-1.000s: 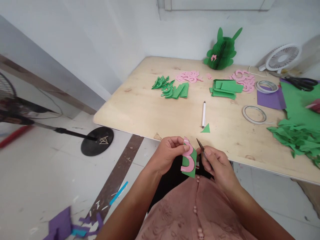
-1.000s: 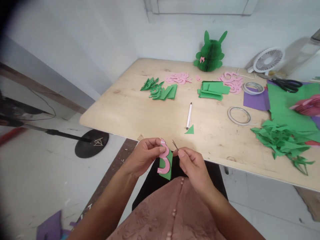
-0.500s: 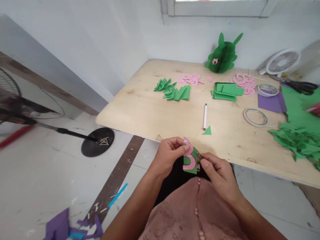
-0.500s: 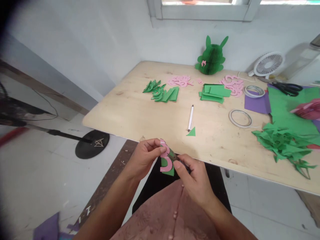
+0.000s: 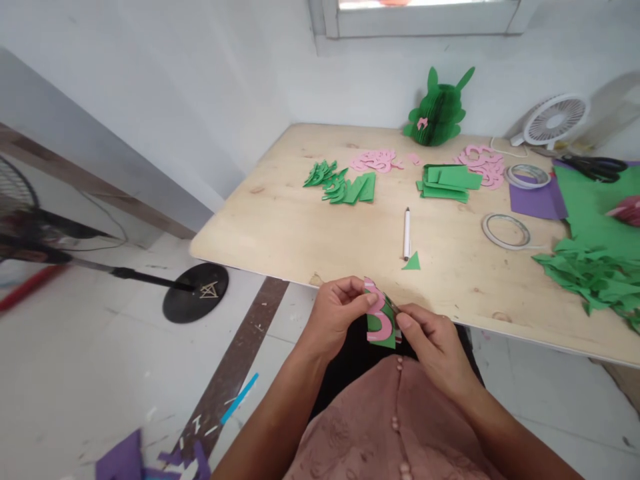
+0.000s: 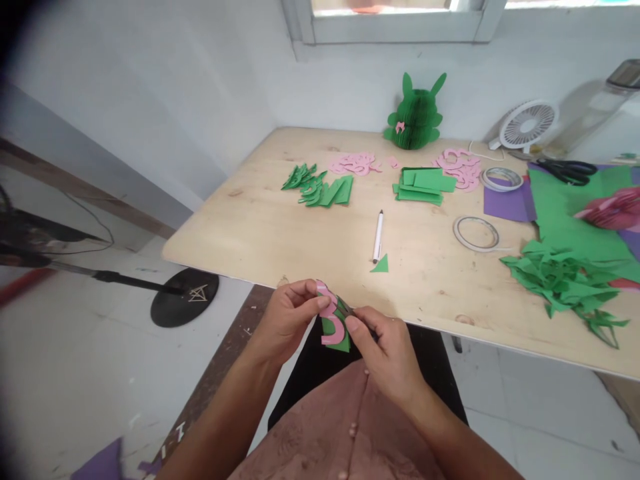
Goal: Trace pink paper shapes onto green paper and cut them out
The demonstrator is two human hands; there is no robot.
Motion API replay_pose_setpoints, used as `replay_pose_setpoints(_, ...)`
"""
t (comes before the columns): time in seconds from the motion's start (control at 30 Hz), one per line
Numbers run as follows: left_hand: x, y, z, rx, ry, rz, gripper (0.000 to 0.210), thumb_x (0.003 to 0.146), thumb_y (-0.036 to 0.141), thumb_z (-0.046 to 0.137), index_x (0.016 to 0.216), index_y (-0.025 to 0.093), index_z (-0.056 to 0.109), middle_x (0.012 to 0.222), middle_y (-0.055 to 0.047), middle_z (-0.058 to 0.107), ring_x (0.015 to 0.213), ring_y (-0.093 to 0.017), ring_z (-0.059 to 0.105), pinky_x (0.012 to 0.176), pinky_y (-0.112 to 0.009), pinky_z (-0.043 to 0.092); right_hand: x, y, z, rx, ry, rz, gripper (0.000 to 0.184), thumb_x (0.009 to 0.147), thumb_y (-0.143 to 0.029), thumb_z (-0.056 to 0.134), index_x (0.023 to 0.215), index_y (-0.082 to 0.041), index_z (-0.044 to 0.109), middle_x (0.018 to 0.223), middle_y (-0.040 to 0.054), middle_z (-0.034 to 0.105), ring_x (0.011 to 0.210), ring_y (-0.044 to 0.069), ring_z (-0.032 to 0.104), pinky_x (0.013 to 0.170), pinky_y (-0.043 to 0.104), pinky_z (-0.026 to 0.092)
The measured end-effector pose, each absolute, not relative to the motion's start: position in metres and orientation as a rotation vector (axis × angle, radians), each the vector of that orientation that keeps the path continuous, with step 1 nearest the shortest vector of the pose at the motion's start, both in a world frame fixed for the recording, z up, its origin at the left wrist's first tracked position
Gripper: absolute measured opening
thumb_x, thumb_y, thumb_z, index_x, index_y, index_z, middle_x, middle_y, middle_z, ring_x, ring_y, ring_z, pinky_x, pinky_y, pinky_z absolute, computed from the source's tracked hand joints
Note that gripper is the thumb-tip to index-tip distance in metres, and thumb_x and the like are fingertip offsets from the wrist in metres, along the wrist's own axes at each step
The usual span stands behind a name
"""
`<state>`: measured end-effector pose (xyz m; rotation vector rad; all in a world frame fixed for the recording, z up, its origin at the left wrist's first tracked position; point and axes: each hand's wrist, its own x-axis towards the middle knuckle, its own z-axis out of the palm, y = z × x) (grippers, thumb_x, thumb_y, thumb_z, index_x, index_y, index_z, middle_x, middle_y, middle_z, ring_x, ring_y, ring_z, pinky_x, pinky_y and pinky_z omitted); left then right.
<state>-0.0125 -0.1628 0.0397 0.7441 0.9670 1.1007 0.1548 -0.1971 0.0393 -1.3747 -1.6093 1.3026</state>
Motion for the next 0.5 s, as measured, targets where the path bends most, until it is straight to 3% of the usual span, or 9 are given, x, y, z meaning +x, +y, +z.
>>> replay_pose_setpoints(0.27,-0.0084,-0.1656,0.0411,0.690,0.955,1.106,0.013,0.064,0.019,0.077,0.063,0.015,0.064,0.065,0.001,0.065,0.060,-0.008,0.056,0.062,-0.019,0.045,0.1528,-0.1976,0.0376,-1.364,-1.613,1.274,0.039,0.094,-0.046,0.042,0.076,-0.018,0.061,0.062,-0.0008,0.049,0.058,0.014,0.045,0.055,0.025,0.034)
replay_pose_setpoints(0.5,-0.0055,-0.1670,0.0383,0.670,0.943,1.146,0.014,0.063,0.018,0.078,0.065,0.015,0.064,0.065,0.000,0.066,0.061,-0.009,0.057,0.061,-0.020,0.044,0.1518,-0.1976,0.0371,-1.352,-1.595,1.254,0.037,0.094,-0.044,0.043,0.077,-0.017,0.062,0.062,-0.0017,0.049,0.059,0.012,0.044,0.055,0.024,0.033)
